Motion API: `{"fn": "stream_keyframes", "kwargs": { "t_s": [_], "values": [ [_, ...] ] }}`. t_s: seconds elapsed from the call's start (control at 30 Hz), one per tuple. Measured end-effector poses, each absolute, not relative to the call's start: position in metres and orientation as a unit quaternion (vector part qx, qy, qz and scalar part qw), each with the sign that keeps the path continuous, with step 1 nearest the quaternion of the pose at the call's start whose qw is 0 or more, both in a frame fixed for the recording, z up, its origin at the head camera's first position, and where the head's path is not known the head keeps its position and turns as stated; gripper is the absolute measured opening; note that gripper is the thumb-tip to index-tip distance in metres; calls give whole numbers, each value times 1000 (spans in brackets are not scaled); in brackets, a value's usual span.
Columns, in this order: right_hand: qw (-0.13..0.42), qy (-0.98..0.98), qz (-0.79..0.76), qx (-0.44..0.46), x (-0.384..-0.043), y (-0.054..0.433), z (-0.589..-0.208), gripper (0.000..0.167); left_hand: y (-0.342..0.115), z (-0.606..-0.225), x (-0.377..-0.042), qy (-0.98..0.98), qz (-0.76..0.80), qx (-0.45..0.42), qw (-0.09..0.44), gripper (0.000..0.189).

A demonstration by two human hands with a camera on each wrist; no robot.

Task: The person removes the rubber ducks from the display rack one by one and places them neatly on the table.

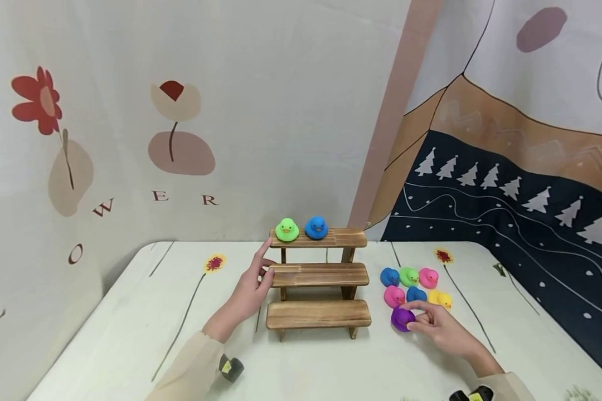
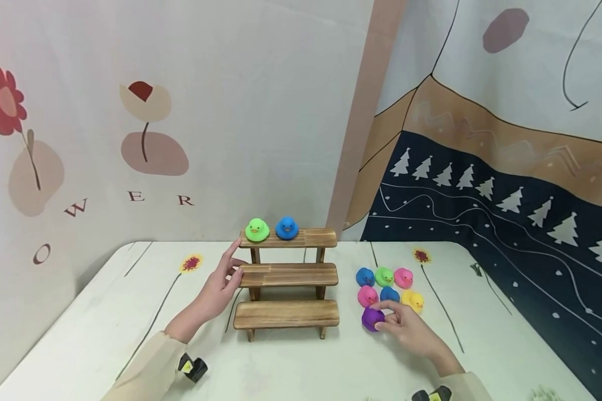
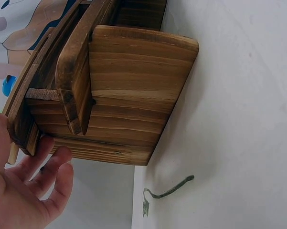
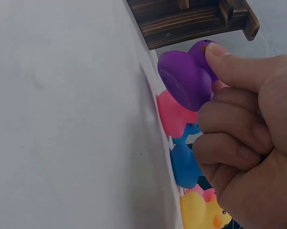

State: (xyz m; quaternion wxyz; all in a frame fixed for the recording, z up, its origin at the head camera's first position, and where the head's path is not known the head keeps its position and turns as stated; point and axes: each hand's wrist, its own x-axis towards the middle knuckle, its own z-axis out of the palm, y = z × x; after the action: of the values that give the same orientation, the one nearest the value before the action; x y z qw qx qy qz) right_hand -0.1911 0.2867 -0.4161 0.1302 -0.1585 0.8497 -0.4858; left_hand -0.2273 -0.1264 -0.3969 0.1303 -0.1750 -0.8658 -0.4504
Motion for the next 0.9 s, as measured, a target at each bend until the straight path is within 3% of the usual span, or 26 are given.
{"fn": "stream_keyframes", "kwargs": {
  "t_s": [0.9],
  "values": [
    [158,856,-469,-150,-194,298,-425,45,-127,-399,-229,-870,-437,-180,141,64]
  ]
}}
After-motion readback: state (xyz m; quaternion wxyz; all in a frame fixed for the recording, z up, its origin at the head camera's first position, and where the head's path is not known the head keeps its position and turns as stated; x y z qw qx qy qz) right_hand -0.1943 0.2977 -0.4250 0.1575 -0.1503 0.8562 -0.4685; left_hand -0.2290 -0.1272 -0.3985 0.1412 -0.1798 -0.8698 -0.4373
